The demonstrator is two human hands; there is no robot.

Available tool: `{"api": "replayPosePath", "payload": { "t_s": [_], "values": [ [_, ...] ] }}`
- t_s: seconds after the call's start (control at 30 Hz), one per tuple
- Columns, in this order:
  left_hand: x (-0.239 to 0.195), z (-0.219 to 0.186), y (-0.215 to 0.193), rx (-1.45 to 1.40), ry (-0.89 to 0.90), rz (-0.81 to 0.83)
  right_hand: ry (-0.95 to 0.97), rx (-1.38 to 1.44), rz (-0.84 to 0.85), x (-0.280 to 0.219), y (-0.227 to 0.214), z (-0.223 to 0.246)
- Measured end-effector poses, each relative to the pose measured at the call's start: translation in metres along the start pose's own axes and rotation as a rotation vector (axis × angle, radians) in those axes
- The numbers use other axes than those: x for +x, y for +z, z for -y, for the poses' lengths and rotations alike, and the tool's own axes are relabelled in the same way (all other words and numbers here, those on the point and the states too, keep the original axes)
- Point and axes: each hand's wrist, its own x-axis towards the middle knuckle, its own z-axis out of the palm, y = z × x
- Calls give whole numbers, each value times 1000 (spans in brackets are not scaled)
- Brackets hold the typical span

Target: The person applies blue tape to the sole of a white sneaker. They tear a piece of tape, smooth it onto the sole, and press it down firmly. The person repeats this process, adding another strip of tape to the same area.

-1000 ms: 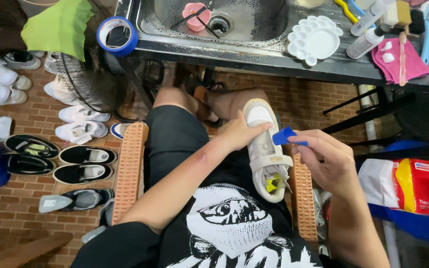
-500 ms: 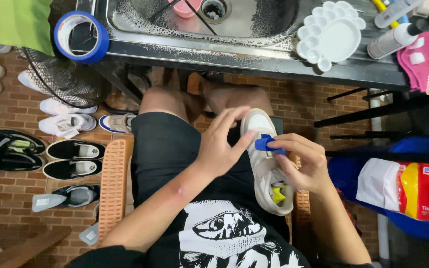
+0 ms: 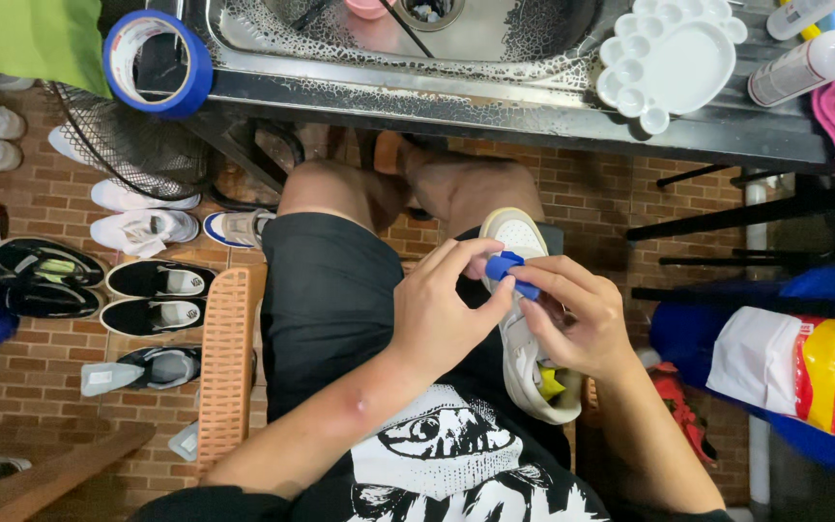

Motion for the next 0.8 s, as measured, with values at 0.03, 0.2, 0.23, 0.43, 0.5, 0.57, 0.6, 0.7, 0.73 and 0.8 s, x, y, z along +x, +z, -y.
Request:
{"api": "replayPosePath", "payload": {
  "t_s": [0.03,0.2,0.23,0.43,0.5,0.57,0.6,0.7,0.73,0.8],
  "values": [
    [0,-1,-1,-4,-14,8,-21,-29,-7,0,1,1],
    [-5,2,-6,-279,-97,24,79,64,-116,-8,1,7],
    [-6,2,-7,-437,-157,25,139,110,-180,-11,2,8],
    [-20,1,-9,177,716,-352,262,129,-303,-29,6,19],
    [-16,2,-8,205,781,-384,261,130,-312,-27,9,28],
    [-13,1,-8,231,847,-422,256,129,-318,-26,10,35],
    [-11,-1,-8,250,871,-446,252,125,-319,-25,11,37],
    [-8,2,-5,272,931,-492,248,153,-332,-24,11,45],
    [-9,4,-4,273,960,-510,257,185,-340,-25,11,48],
    [-7,-1,-4,257,993,-533,253,192,-338,-26,10,52]
  ]
}}
